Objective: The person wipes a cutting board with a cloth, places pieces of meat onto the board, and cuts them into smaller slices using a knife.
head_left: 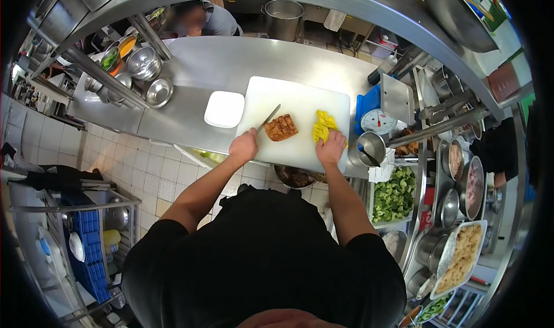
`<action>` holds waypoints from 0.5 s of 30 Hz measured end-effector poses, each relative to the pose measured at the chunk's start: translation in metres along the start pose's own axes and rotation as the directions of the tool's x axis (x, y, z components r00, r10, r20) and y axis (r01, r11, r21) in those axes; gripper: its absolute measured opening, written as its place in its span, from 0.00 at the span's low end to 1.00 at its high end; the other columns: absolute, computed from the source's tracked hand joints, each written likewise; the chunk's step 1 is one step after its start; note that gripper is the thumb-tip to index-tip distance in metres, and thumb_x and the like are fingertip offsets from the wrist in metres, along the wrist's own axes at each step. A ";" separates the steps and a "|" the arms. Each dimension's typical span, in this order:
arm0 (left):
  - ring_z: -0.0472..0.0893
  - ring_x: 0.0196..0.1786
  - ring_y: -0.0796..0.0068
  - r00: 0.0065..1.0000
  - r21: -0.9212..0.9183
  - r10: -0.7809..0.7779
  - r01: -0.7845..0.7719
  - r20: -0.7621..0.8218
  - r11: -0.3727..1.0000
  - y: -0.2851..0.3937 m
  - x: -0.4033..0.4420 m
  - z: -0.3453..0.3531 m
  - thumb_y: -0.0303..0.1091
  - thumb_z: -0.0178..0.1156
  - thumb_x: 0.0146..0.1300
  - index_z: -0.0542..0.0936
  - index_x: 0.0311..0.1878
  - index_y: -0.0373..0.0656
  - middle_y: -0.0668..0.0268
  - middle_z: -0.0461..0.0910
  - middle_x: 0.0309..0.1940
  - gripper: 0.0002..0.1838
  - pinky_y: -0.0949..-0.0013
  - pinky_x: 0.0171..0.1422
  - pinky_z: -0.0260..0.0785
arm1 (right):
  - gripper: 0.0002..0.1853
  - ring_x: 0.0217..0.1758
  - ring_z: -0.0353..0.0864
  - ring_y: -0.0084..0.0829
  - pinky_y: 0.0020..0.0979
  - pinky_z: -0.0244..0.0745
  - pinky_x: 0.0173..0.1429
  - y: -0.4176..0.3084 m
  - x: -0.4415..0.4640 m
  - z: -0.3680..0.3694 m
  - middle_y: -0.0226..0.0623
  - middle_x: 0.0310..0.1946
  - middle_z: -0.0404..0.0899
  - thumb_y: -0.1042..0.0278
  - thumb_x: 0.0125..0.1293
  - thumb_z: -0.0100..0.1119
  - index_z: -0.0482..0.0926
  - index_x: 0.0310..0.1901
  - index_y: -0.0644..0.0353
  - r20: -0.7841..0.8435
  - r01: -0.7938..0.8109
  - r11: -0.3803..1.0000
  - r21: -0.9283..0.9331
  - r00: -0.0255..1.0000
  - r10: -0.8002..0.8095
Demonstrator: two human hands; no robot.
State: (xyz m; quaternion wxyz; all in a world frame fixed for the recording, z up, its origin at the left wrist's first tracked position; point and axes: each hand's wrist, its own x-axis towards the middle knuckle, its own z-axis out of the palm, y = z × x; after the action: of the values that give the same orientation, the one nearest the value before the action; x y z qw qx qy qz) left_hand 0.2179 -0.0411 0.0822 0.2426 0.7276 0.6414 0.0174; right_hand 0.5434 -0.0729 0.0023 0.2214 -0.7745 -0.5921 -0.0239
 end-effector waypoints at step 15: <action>0.86 0.51 0.36 1.000 -0.007 -0.002 0.002 -0.010 1.000 0.001 -0.003 0.001 0.29 0.49 0.70 0.73 0.52 0.38 0.39 0.85 0.49 0.11 0.40 0.56 0.79 | 0.30 0.64 0.69 0.54 0.57 0.63 0.69 -0.002 -0.001 -0.005 0.48 0.59 0.73 0.59 0.58 0.69 0.74 0.62 0.55 0.038 -0.029 0.999 0.037 0.999 0.028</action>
State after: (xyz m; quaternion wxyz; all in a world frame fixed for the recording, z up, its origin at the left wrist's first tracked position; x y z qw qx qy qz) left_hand 0.2190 -0.0438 0.0829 0.2419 0.7261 0.6433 0.0227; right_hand 0.5425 -0.0748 0.0071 0.2252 -0.7788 -0.5854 0.0048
